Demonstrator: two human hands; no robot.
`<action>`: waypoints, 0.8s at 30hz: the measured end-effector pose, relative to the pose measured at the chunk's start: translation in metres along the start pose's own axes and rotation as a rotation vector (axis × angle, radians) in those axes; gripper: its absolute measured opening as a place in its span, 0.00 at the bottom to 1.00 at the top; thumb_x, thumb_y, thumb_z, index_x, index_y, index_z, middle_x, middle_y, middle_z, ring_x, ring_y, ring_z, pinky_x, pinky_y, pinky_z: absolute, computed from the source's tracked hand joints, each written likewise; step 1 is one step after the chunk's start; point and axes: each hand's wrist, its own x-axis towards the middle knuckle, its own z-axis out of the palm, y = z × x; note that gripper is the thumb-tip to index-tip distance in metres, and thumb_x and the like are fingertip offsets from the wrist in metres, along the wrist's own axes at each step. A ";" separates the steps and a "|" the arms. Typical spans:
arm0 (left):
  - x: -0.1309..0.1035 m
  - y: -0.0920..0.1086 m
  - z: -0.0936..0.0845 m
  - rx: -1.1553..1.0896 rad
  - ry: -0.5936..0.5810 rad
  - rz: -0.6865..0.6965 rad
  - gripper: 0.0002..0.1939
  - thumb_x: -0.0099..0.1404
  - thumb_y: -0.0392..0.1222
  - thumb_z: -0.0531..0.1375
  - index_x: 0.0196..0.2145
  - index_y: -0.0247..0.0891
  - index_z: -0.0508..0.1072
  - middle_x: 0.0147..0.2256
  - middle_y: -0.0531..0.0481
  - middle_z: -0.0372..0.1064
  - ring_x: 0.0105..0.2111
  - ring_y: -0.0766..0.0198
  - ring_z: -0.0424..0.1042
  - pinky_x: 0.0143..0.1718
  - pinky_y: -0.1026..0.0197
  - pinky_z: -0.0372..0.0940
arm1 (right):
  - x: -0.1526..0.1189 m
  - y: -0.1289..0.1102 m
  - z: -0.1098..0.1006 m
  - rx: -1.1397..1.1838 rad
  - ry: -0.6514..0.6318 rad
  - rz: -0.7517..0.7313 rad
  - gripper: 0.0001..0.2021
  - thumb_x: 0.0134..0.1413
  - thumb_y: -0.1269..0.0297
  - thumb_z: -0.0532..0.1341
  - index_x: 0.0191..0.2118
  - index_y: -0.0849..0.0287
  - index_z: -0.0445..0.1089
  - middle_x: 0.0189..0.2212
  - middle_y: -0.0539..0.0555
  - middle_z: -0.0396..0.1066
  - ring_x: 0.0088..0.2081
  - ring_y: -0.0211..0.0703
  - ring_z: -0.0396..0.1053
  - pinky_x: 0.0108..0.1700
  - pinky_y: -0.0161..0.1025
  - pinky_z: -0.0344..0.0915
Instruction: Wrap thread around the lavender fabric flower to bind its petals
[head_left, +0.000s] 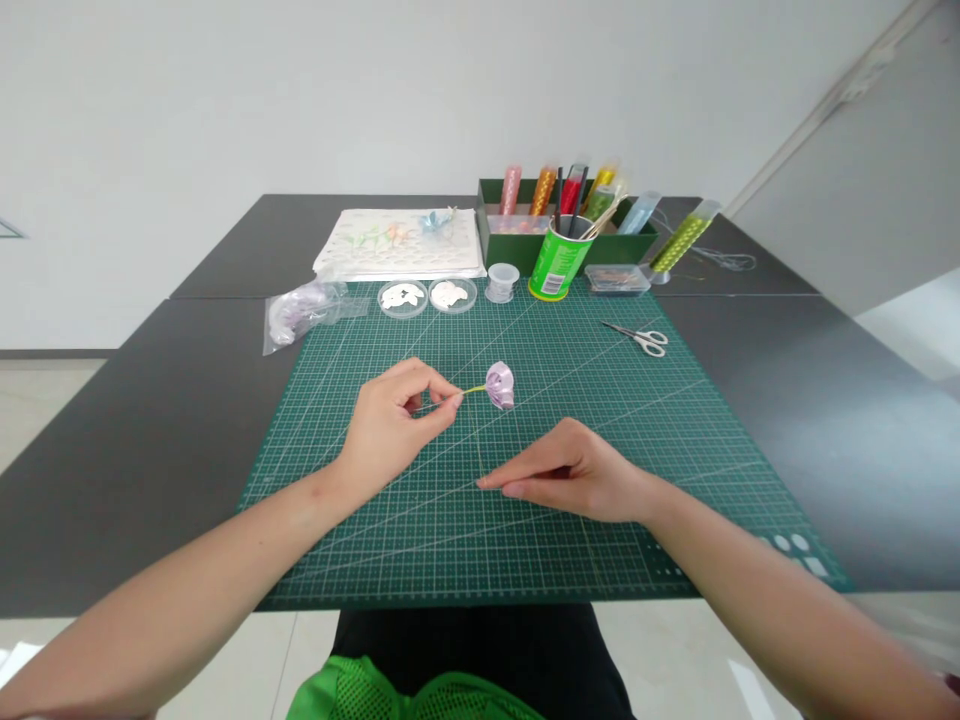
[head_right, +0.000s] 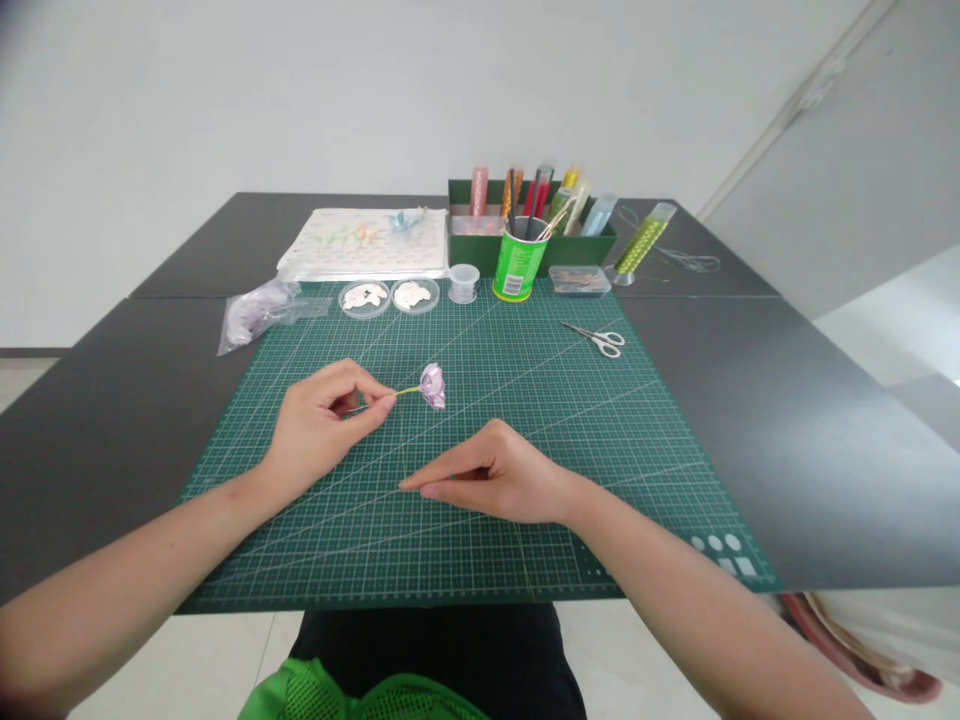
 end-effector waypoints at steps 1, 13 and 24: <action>0.000 -0.001 0.001 0.003 -0.033 -0.008 0.06 0.64 0.35 0.64 0.28 0.40 0.78 0.25 0.55 0.69 0.24 0.69 0.61 0.25 0.65 0.55 | 0.000 -0.001 -0.001 0.002 0.006 -0.018 0.13 0.65 0.63 0.64 0.49 0.62 0.82 0.19 0.50 0.75 0.17 0.30 0.56 0.19 0.32 0.51; -0.014 0.004 0.012 -0.012 -0.420 0.013 0.07 0.61 0.30 0.64 0.27 0.39 0.76 0.28 0.56 0.70 0.26 0.70 0.67 0.25 0.67 0.55 | -0.004 -0.003 -0.008 -0.029 0.368 0.025 0.12 0.63 0.57 0.66 0.46 0.53 0.84 0.29 0.54 0.83 0.21 0.38 0.72 0.21 0.34 0.66; -0.019 0.016 0.008 -0.196 -0.441 0.067 0.06 0.63 0.30 0.64 0.29 0.38 0.78 0.27 0.56 0.68 0.26 0.71 0.65 0.26 0.69 0.57 | 0.007 0.001 -0.010 -0.045 0.541 0.110 0.08 0.60 0.63 0.67 0.42 0.51 0.84 0.38 0.53 0.84 0.33 0.43 0.80 0.33 0.35 0.74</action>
